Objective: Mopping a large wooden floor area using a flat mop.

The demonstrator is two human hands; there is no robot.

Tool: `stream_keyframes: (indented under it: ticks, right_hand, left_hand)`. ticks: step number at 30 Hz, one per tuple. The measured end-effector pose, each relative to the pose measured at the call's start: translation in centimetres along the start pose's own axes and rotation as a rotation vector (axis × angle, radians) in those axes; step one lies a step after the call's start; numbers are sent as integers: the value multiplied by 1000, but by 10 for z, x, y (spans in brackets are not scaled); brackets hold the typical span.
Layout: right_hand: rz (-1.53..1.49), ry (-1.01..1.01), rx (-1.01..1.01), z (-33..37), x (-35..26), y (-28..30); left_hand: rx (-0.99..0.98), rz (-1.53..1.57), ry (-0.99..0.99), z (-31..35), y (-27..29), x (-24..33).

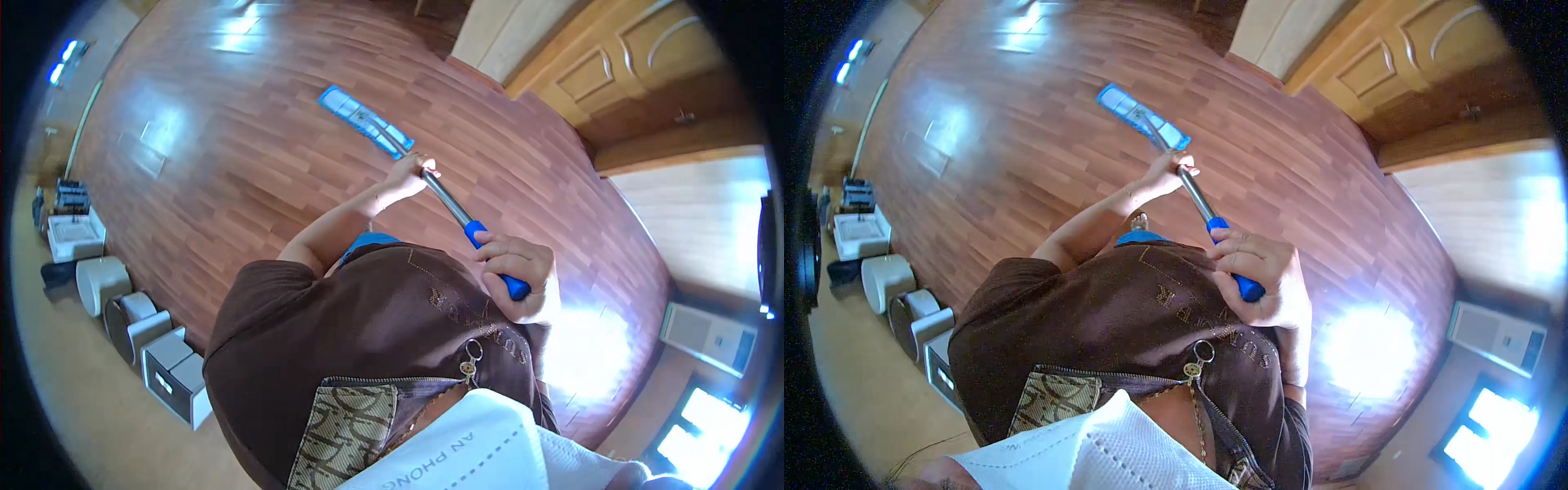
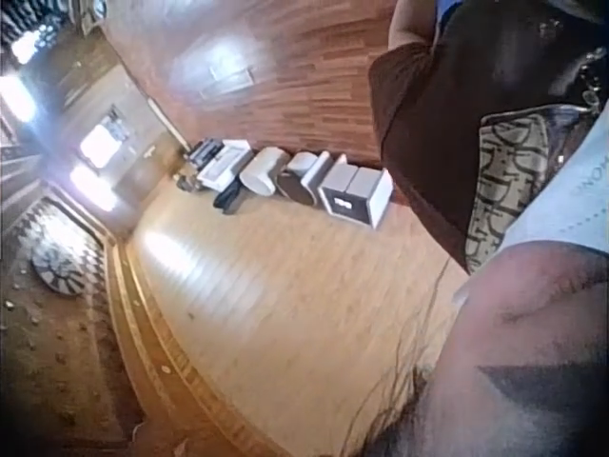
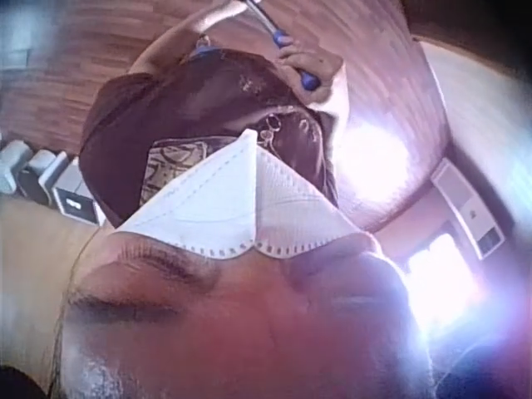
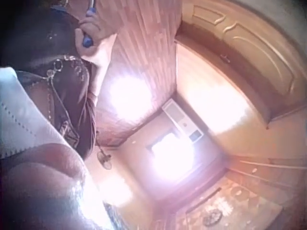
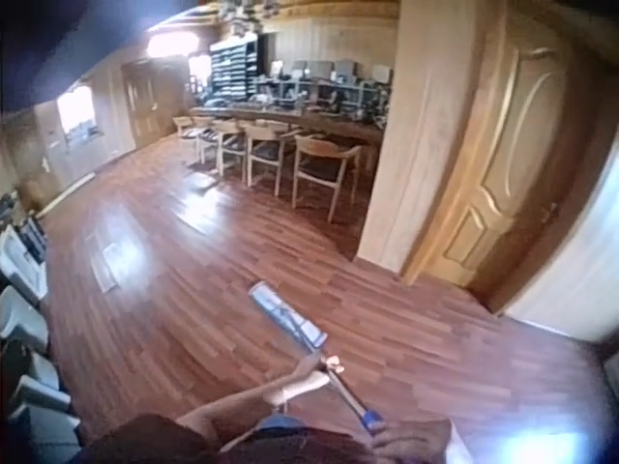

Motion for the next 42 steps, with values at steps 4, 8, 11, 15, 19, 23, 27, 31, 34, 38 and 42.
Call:
stream_keyframes:
  ticks: [4,8,11,15,19,23,27,31,34,38,42]
  right_hand:
    - [156,-86,127,38,-1,-3]
    - [316,-125,276,65,-11,4]
    - [396,-165,313,83,-24,17]
    - [560,-161,564,101,-59,28]
    - [622,180,717,124,-68,62]
    - [830,320,802,166,-84,95]
    - [925,284,833,177,-94,119]
    - [615,413,817,173,-79,122]
    - [333,466,820,149,-63,96]
    - [87,484,806,100,-55,35]
    - [-38,542,778,68,-51,-22]
  left_hand:
    - [-212,49,-127,-27,-51,4]
    - [-466,-118,-120,-45,-101,14]
    - [-665,-150,-199,-55,-132,48]
    - [-744,75,-292,-45,-165,87]
    - [-811,180,-327,-35,-181,137]
    - [-845,221,-270,-3,-187,175]
    - [-942,179,-186,9,-172,209]
    - [-842,179,-66,39,-135,201]
    - [-794,124,-57,47,-103,189]
    - [-630,56,75,73,-42,157]
    - [-490,-57,101,105,7,114]
Point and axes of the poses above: each hand's wrist, its own z-axis away from the middle knuckle, its own y-axis out of the back of the hand, x = y × z, the point moved 1 cm from there along -z, towards the middle knuckle, and after that the axes turned 11 degrees about z, right-handed, at the moved point
